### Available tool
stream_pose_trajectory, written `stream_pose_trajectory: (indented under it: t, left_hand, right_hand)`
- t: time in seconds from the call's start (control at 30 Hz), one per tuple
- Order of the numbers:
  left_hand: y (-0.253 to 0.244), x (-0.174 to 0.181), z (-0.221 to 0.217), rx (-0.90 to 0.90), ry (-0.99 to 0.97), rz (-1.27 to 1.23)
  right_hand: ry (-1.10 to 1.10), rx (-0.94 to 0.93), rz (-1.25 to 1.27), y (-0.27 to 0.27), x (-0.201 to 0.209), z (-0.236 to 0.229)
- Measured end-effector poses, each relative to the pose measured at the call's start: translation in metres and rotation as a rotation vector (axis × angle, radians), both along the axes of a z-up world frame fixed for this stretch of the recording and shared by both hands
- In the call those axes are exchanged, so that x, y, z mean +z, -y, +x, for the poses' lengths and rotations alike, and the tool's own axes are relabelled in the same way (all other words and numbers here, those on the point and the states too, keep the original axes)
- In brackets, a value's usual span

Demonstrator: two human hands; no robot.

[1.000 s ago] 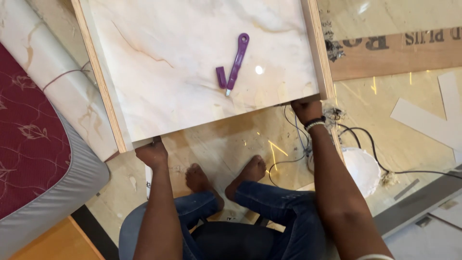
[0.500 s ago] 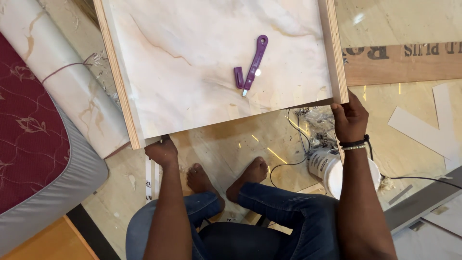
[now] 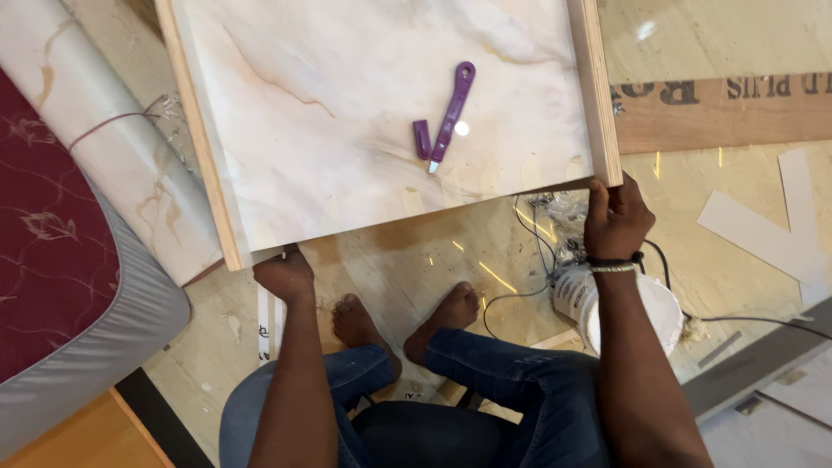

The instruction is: The person assembles a small wooden cabinet by sliding the frame onto a base, applying glue to a white panel, and marking it with a pen.

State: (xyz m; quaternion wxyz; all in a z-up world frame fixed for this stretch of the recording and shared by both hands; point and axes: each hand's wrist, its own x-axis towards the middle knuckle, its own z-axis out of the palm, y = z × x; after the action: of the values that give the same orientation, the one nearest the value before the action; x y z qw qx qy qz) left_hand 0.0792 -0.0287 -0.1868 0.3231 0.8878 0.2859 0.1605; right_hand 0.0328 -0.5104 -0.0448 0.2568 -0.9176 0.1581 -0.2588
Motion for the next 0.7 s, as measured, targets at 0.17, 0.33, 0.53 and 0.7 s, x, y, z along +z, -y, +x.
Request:
stream_pose_trajectory:
  t: [0.17, 0.33, 0.53, 0.7]
  left_hand:
    - [0.003, 0.011, 0.001, 0.003, -0.058, 0.003]
    - [0.002, 0.011, 0.005, 0.008, 0.074, -0.149]
    - [-0.007, -0.006, 0.001, -0.034, -0.072, -0.057]
    - [-0.012, -0.019, 0.005, 0.063, 0.246, -0.71]
  right_hand:
    - [-0.055, 0.0, 0.196, 0.011, -0.003, -0.005]
    - [-0.042, 0.2, 0.525, 0.043, -0.006, -0.004]
    - [-0.046, 0.121, 0.381, 0.038, -0.007, -0.007]
    - [0.007, 0.175, 0.277, 0.038, -0.009, -0.007]
